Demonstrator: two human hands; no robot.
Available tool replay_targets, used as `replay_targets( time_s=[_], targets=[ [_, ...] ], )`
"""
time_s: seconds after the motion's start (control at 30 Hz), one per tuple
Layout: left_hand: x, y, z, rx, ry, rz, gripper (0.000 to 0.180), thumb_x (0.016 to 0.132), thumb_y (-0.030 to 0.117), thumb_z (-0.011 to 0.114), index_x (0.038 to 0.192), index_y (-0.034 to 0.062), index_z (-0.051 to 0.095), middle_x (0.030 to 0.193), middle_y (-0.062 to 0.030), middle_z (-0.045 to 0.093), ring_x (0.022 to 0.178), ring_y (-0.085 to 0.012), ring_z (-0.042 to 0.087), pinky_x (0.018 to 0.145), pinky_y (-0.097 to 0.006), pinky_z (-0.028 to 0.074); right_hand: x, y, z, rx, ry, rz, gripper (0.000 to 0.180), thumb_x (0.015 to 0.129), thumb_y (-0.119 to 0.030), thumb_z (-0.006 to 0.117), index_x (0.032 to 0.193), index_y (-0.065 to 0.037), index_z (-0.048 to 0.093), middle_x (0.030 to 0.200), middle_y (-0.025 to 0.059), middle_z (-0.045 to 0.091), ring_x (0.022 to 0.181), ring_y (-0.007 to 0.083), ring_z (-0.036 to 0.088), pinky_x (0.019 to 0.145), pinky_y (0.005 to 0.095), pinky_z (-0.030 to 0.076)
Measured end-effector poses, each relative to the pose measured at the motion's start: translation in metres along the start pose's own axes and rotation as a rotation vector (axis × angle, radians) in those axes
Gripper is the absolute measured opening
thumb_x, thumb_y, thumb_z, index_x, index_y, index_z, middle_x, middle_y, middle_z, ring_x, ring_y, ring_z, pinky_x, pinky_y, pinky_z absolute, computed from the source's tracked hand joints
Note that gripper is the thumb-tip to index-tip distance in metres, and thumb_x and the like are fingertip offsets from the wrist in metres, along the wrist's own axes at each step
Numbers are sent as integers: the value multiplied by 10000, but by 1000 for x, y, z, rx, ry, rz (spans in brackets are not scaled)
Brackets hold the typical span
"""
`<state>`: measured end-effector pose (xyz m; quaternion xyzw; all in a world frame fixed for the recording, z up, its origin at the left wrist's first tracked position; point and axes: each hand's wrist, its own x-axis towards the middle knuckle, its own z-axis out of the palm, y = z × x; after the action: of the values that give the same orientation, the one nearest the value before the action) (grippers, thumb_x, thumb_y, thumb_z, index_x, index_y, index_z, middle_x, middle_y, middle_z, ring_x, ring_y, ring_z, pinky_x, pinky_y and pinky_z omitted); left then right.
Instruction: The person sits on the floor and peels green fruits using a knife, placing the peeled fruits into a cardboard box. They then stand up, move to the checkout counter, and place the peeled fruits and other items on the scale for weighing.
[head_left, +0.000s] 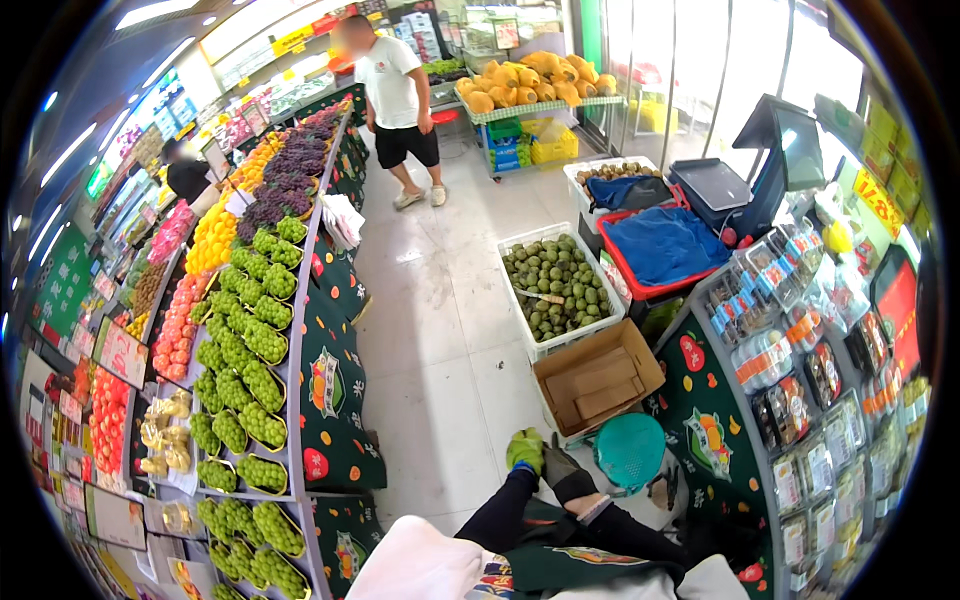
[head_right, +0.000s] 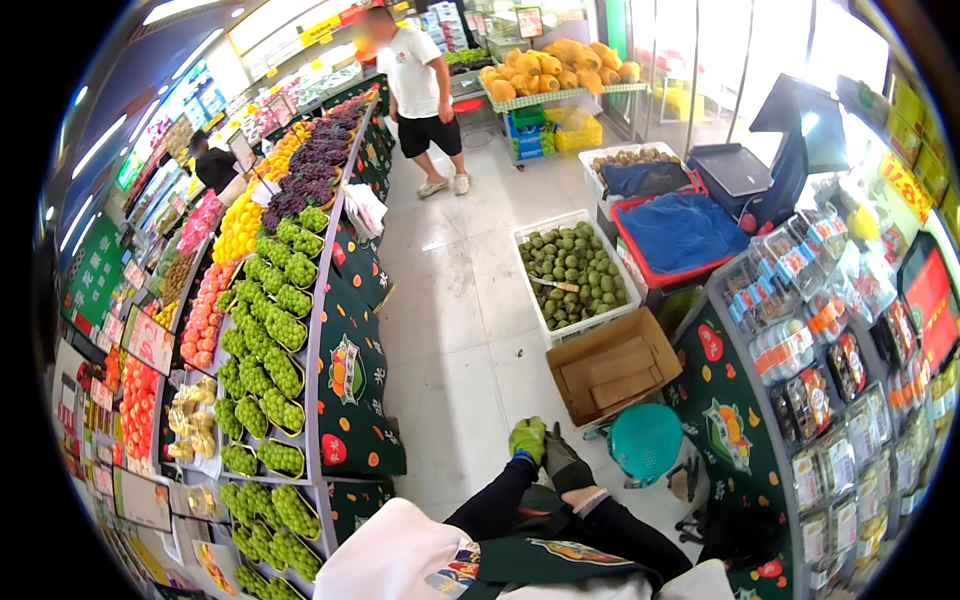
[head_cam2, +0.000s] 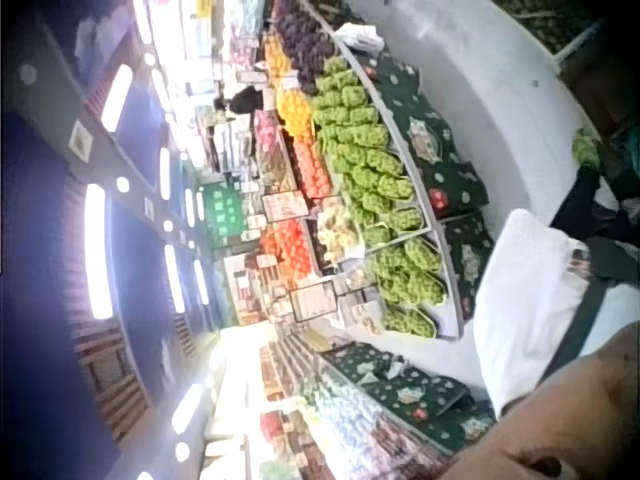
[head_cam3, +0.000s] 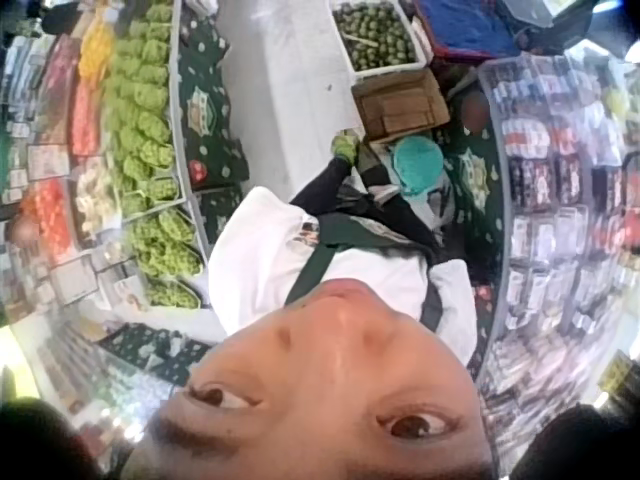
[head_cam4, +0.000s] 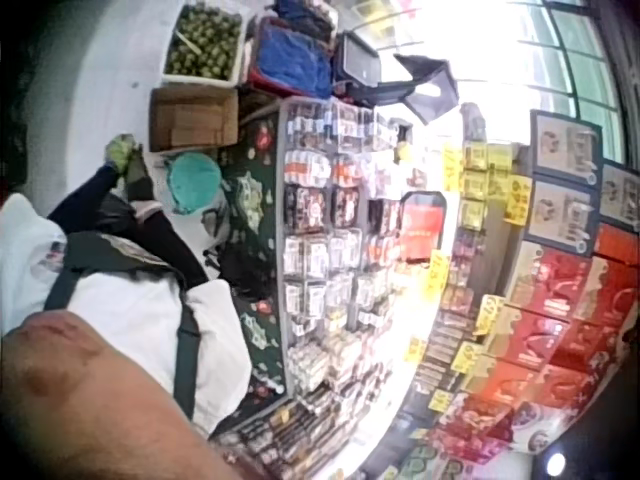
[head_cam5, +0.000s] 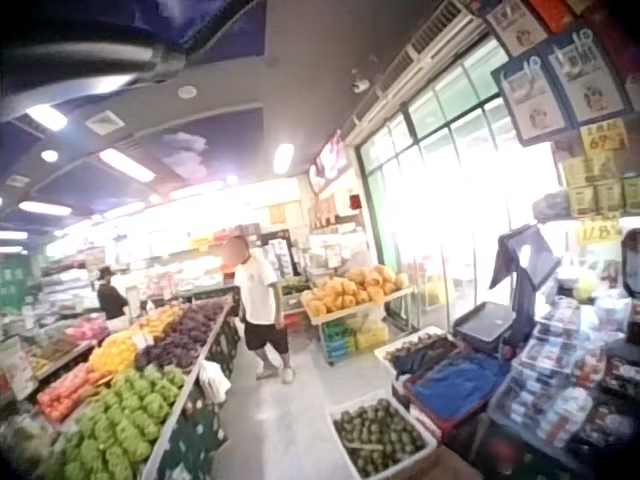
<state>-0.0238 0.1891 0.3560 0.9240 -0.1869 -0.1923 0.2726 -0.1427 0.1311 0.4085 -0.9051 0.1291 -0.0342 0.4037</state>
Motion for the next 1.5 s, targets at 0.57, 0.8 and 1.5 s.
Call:
replay_targets(
  time_s=[0.57, 0.8, 1.5],
  targets=[
    [1, -12, -71, -1472, -1310, -394, 535, 943, 455, 500, 1284, 43, 488, 1129, -145, 605, 1007, -277, 594, 888, -411, 499, 18, -67, 74, 2251, 660, 666, 338, 987, -207, 322, 1243, -105, 518, 1120, 24, 578, 1073, 177, 527, 959, 351, 403],
    [20, -43, -49, -1374, -1107, -242, 390, 954, 232, 523, 1281, 19, 515, 1006, -65, 622, 884, -164, 593, 789, -286, 504, 10, -64, 64, 1523, 387, 683, 365, 983, -170, 383, 1323, -62, 461, 1190, 27, 567, 1073, 139, 538, 902, 266, 432],
    [141, -80, 151, -356, -602, -601, 576, 788, 533, 705, 937, -20, 654, 785, -69, 640, 707, -163, 570, 635, -324, 472, -104, 452, 6, 88, 390, 1116, 617, 730, -299, 697, 1232, 12, 521, 1156, 216, 587, 1123, 362, 538, 951, 423, 429]
  ],
)
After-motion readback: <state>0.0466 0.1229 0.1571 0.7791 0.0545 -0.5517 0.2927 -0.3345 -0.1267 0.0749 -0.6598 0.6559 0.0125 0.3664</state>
